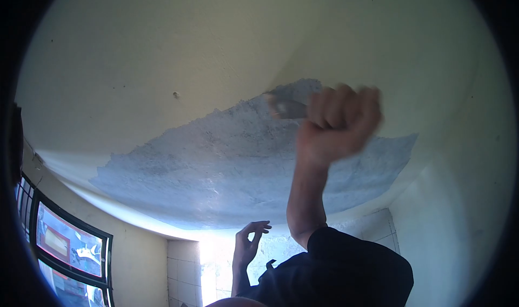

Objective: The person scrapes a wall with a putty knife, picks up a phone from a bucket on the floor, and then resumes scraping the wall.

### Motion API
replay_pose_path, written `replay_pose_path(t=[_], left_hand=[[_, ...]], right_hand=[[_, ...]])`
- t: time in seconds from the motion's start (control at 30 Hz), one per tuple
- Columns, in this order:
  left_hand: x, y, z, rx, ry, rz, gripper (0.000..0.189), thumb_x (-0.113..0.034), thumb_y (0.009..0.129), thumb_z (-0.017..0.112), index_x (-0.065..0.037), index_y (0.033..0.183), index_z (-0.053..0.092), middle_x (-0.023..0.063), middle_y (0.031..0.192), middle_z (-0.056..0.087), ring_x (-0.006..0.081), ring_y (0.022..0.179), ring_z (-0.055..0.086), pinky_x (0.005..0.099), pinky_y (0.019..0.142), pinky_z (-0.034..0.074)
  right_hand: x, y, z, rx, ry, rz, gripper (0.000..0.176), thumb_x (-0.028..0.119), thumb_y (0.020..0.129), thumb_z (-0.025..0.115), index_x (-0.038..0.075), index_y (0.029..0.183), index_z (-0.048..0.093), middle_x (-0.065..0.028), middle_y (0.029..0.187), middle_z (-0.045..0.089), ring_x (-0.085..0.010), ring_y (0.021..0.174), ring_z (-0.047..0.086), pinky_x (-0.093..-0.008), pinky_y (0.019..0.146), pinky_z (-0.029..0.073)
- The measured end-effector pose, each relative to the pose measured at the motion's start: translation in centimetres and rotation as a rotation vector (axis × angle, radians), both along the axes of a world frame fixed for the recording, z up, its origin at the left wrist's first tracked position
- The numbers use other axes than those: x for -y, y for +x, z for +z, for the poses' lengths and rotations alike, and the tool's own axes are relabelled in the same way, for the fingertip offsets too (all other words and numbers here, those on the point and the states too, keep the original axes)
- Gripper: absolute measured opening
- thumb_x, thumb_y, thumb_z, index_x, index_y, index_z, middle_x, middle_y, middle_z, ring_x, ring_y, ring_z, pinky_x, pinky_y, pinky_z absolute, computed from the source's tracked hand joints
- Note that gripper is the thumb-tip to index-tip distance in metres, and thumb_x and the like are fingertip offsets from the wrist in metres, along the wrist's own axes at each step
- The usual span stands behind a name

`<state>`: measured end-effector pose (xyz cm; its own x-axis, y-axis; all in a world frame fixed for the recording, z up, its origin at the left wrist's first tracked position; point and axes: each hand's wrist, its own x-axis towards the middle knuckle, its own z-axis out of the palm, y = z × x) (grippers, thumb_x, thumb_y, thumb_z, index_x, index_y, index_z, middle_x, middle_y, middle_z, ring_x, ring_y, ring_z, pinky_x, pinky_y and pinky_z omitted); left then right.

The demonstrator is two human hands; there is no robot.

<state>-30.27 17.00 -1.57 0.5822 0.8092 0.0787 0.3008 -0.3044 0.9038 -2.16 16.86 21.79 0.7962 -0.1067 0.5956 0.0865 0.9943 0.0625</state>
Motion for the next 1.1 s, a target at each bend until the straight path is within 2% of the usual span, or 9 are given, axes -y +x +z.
replay_pose_path(t=[0.1, 0.2, 0.33, 0.37, 0.67, 0.77, 0.87, 1.0, 1.1], left_hand=[[-0.4, 0.1, -0.2, -0.029, 0.041, -0.025, 0.024, -0.011, 0.110, 0.058, 0.002, 0.123, 0.073, 0.0162, 0.110, 0.080, 0.0251, 0.099, 0.077, 0.0382, 0.089, 0.059], [0.0, 0.3, 0.4, 0.009, -0.017, 0.007, 0.024, -0.011, 0.109, 0.059, 0.002, 0.123, 0.074, 0.0160, 0.111, 0.079, 0.0251, 0.100, 0.077, 0.0384, 0.090, 0.059], [-0.3, 0.0, 0.5, -0.030, 0.013, -0.006, 0.025, -0.013, 0.109, 0.059, 0.003, 0.123, 0.073, 0.0163, 0.110, 0.080, 0.0251, 0.101, 0.077, 0.0385, 0.090, 0.059], [-0.3, 0.0, 0.3, -0.016, -0.006, 0.017, 0.025, -0.013, 0.109, 0.059, 0.003, 0.123, 0.073, 0.0164, 0.110, 0.080, 0.0253, 0.101, 0.077, 0.0384, 0.090, 0.059], [-1.1, 1.1, 0.0, -0.051, -0.011, -0.030, 0.023, -0.010, 0.107, 0.062, -0.001, 0.125, 0.073, 0.0148, 0.113, 0.080, 0.0256, 0.101, 0.078, 0.0376, 0.091, 0.059], [-1.5, 2.3, 0.2, -0.057, -0.003, -0.086, 0.023, -0.008, 0.106, 0.063, -0.003, 0.125, 0.074, 0.0140, 0.113, 0.079, 0.0258, 0.102, 0.078, 0.0386, 0.091, 0.059], [-1.1, 3.2, 1.2, -0.080, -0.004, -0.093, 0.024, -0.011, 0.108, 0.061, 0.000, 0.124, 0.074, 0.0148, 0.113, 0.079, 0.0248, 0.102, 0.077, 0.0387, 0.092, 0.059], [-1.3, 3.3, 1.2, -0.028, 0.034, -0.089, 0.024, -0.012, 0.108, 0.061, 0.001, 0.124, 0.074, 0.0149, 0.112, 0.079, 0.0245, 0.101, 0.077, 0.0380, 0.091, 0.059], [-1.0, 2.9, 0.5, -0.030, -0.016, -0.018, 0.024, -0.012, 0.108, 0.062, 0.002, 0.124, 0.074, 0.0150, 0.110, 0.079, 0.0238, 0.099, 0.077, 0.0372, 0.089, 0.059]], right_hand=[[1.4, 0.8, -0.4, 0.035, 0.159, 0.015, 0.050, 0.026, 0.113, 0.036, 0.021, 0.066, 0.021, 0.0068, 0.050, 0.021, -0.0054, 0.043, 0.010, -0.0274, 0.041, 0.009], [-1.2, 0.3, 0.1, 0.041, -0.049, -0.026, 0.050, 0.026, 0.114, 0.037, 0.021, 0.066, 0.022, 0.0072, 0.050, 0.021, -0.0053, 0.043, 0.011, -0.0276, 0.041, 0.009], [1.0, 1.6, -0.2, 0.038, 0.165, -0.026, 0.047, 0.022, 0.111, 0.038, 0.020, 0.067, 0.022, 0.0046, 0.050, 0.021, -0.0053, 0.043, 0.012, -0.0278, 0.041, 0.008], [0.4, 1.8, -0.1, 0.023, 0.046, -0.147, 0.046, 0.020, 0.110, 0.038, 0.019, 0.067, 0.022, 0.0036, 0.051, 0.020, -0.0059, 0.044, 0.011, -0.0279, 0.042, 0.007], [2.3, 1.4, 0.9, 0.109, 0.078, -0.023, 0.051, 0.021, 0.113, 0.038, 0.019, 0.065, 0.019, 0.0048, 0.053, 0.018, -0.0078, 0.048, 0.006, -0.0291, 0.046, 0.008], [3.3, 1.8, -0.2, 0.159, 0.257, 0.095, 0.049, 0.022, 0.114, 0.034, 0.018, 0.067, 0.022, 0.0039, 0.051, 0.021, -0.0073, 0.045, 0.010, -0.0282, 0.041, 0.008], [-0.4, 1.4, 0.0, 0.164, -0.030, -0.014, 0.050, 0.026, 0.115, 0.033, 0.019, 0.066, 0.023, 0.0043, 0.051, 0.022, -0.0071, 0.045, 0.011, -0.0273, 0.041, 0.010], [3.3, 1.7, -0.6, 0.172, 0.267, 0.107, 0.049, 0.026, 0.115, 0.033, 0.020, 0.068, 0.025, 0.0054, 0.050, 0.023, -0.0063, 0.044, 0.011, -0.0273, 0.040, 0.010], [0.9, 2.6, 0.1, 0.172, 0.111, 0.033, 0.048, 0.026, 0.115, 0.032, 0.019, 0.068, 0.026, 0.0055, 0.051, 0.023, -0.0067, 0.043, 0.012, -0.0272, 0.040, 0.011]])
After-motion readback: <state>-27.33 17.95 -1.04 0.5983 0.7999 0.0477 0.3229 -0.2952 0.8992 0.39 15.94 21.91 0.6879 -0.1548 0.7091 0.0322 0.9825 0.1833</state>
